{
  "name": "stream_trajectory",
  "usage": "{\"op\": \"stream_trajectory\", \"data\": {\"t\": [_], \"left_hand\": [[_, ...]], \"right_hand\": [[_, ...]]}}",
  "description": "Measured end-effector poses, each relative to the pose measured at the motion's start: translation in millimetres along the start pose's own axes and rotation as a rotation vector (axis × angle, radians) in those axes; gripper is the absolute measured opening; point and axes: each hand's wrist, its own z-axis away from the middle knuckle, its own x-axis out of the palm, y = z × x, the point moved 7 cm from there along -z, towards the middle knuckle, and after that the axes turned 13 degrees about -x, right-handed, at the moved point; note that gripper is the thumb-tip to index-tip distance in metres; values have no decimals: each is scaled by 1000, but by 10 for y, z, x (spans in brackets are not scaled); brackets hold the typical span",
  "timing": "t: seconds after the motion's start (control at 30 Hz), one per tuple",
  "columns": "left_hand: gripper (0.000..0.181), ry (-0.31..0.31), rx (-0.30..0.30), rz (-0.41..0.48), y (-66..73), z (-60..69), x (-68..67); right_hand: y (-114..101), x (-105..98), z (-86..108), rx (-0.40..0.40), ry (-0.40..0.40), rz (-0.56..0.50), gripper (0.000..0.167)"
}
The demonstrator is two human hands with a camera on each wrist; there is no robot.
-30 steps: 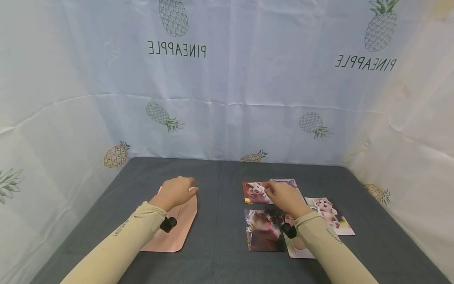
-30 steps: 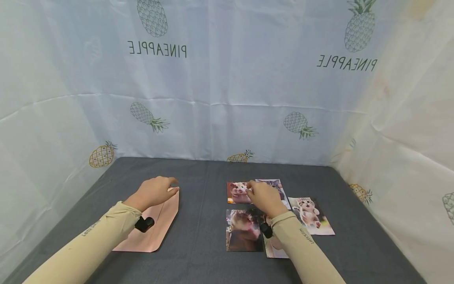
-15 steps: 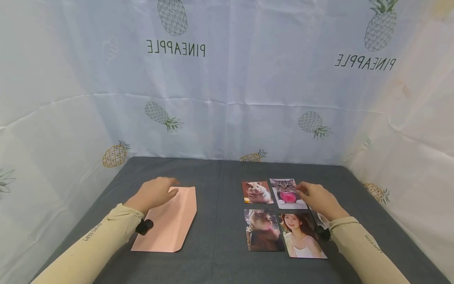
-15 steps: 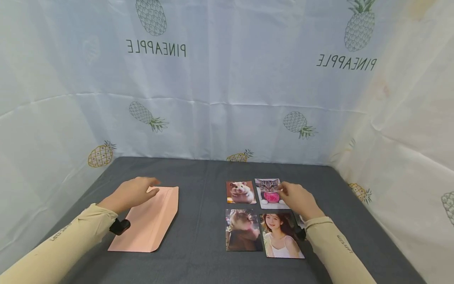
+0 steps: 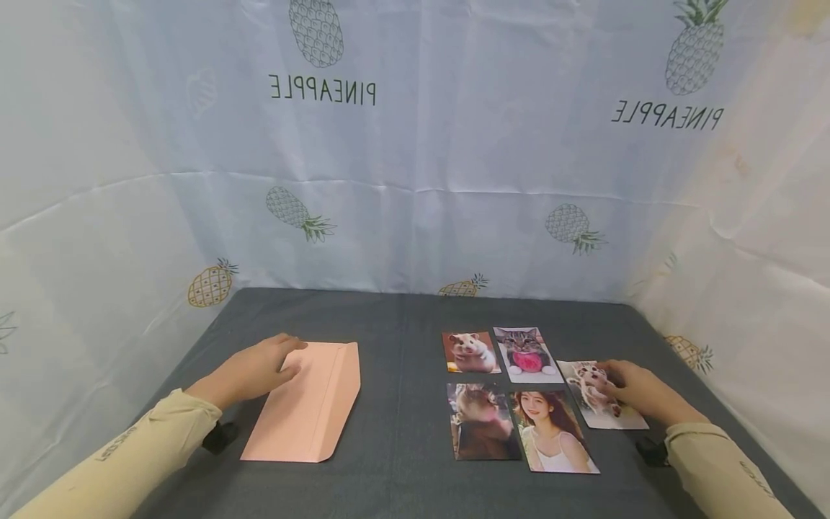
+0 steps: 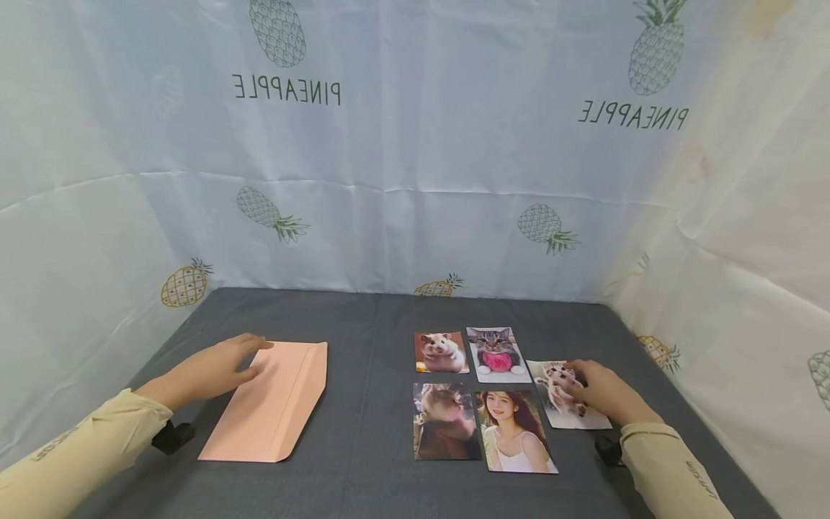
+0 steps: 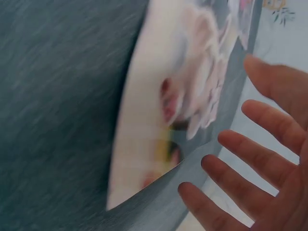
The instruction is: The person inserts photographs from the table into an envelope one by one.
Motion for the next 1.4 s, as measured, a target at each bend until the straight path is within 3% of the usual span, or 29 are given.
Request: {"op": "stream_trajectory", "data": {"t": [0.17, 0.43, 0.53, 0.73, 1.4], "left_hand": [[51, -46, 57, 43, -16, 80, 100], [70, -118, 181, 61, 49, 203, 286], [75, -173, 180, 90, 71, 252, 334], [77, -269, 118, 131, 44, 289, 406], [78, -294, 92, 146, 41, 259, 463]], "right_hand": [[70, 62, 70, 13, -28, -38, 63], [10, 120, 93, -113, 0, -53, 55], [9, 126, 101, -104, -13, -47, 55], [33, 151, 108, -39, -46, -27, 60], [65, 175, 93, -32, -47, -18, 61]]}}
